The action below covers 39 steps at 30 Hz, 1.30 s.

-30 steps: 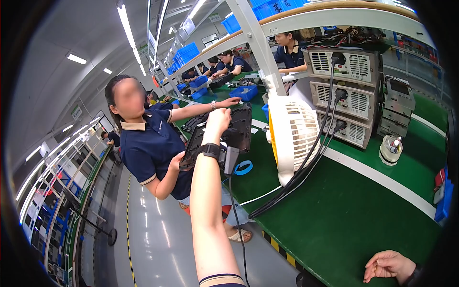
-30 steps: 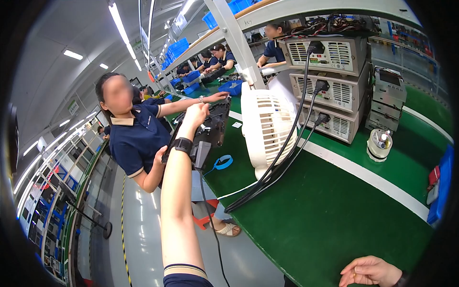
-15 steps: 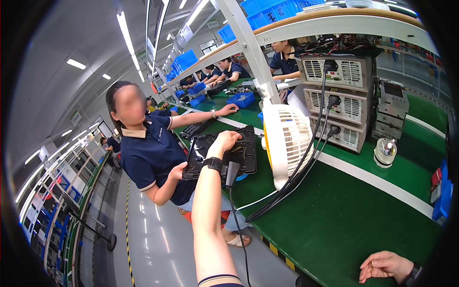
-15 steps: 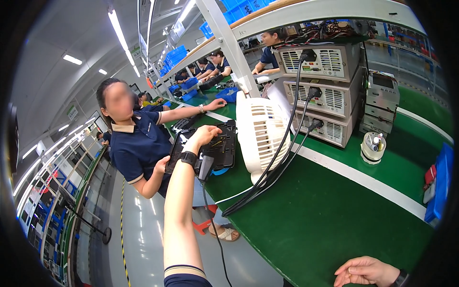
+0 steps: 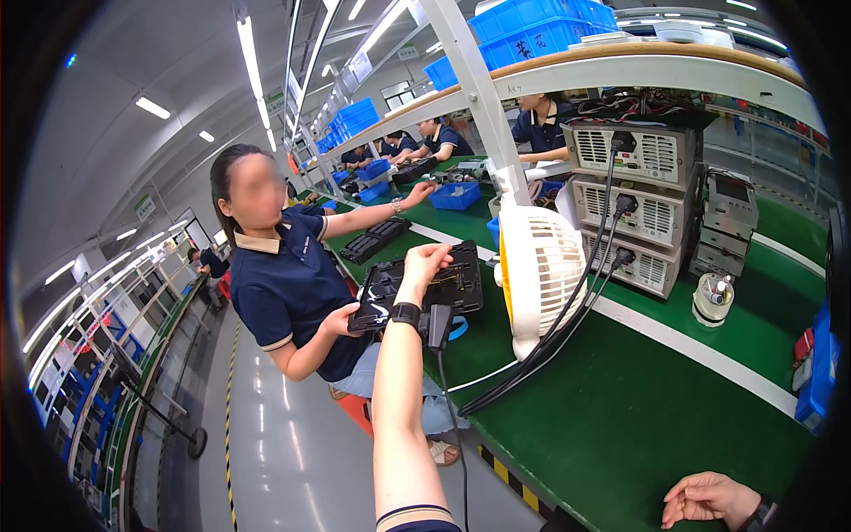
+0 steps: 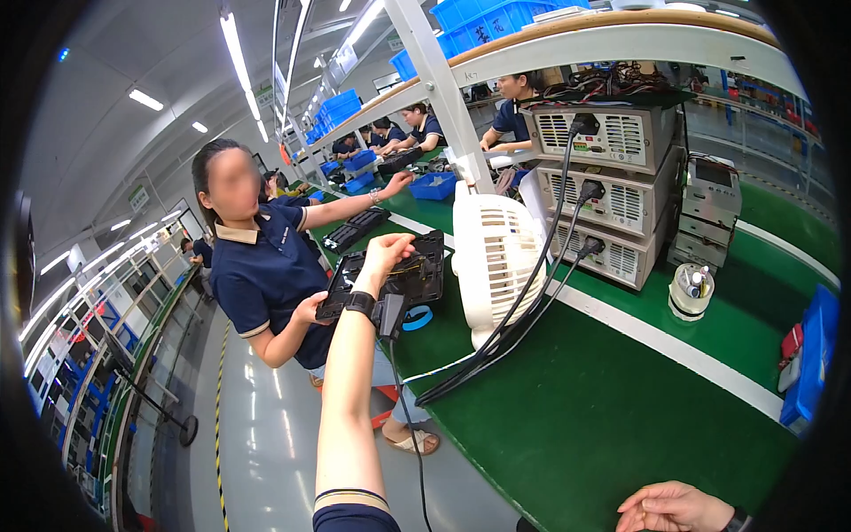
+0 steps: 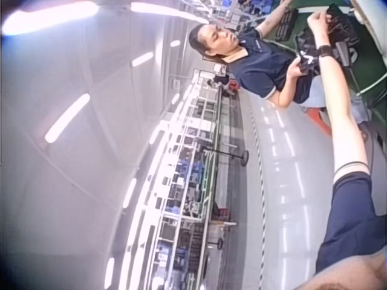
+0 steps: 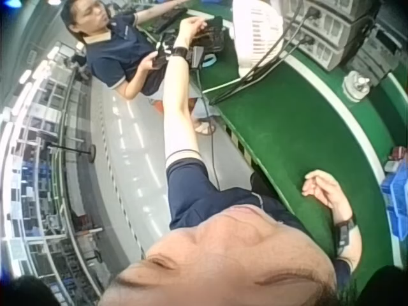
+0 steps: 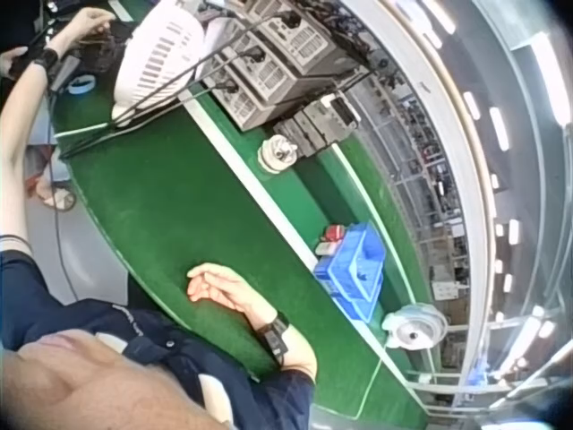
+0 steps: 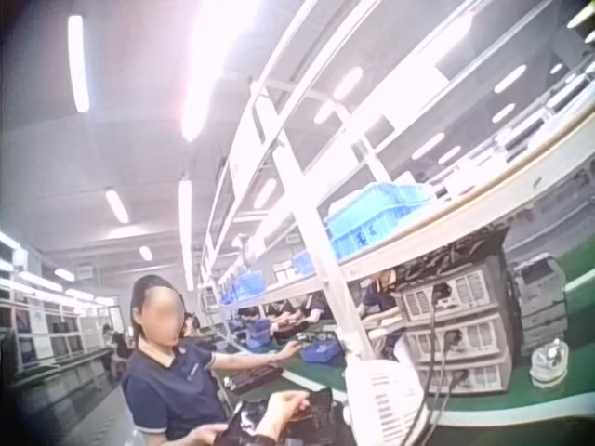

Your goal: Assembling and sorting small electronic parts into bins at a manufacturing workstation.

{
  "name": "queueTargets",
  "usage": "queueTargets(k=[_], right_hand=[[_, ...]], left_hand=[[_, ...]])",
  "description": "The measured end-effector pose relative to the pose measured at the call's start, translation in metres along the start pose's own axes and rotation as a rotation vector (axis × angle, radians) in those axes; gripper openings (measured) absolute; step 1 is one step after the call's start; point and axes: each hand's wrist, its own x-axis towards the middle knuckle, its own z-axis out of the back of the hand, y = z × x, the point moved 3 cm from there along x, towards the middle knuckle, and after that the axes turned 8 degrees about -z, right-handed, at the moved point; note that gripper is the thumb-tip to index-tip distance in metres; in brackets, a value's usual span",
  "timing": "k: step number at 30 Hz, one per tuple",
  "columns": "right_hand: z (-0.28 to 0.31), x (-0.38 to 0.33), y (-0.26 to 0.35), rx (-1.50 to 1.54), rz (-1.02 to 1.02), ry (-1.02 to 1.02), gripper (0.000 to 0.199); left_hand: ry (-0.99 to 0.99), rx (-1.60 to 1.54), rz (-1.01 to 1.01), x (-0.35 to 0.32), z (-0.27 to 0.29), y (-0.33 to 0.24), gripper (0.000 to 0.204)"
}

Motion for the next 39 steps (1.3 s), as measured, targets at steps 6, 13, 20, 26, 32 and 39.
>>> queueTargets(k=[6, 13, 20, 26, 32, 39], right_hand=[[0.027, -0.006, -0.019, 0.065, 0.037, 0.065, 0.030], [0.027, 0.000, -0.010, 0.012, 0.027, 0.116, 0.030], [0.024, 0.005, -0.012, 0.018, 0.021, 0.114, 0.029], [0.006, 0.003, -0.005, -0.082, 0.084, 0.087, 0.027], [-0.005, -0.005, -0.004, -0.220, 0.138, -0.009, 0.027], [-0.013, -0.065, 0.000, -0.312, 0.282, -0.155, 0.032]], left_hand=[[-0.138, 0.425, 0.030, -0.010, 0.024, -0.025, 0.033], [0.045, 1.108, -0.306, -0.073, 0.042, -0.039, 0.039], [-0.106, 0.874, -0.273, -0.072, 0.039, -0.085, 0.033], [0.251, 0.200, 0.101, -0.101, 0.032, -0.139, 0.061], [0.994, 0.442, 0.058, -0.231, -0.057, -0.254, 0.032], [1.406, 0.131, -0.370, -0.357, -0.207, -0.315, 0.032]])
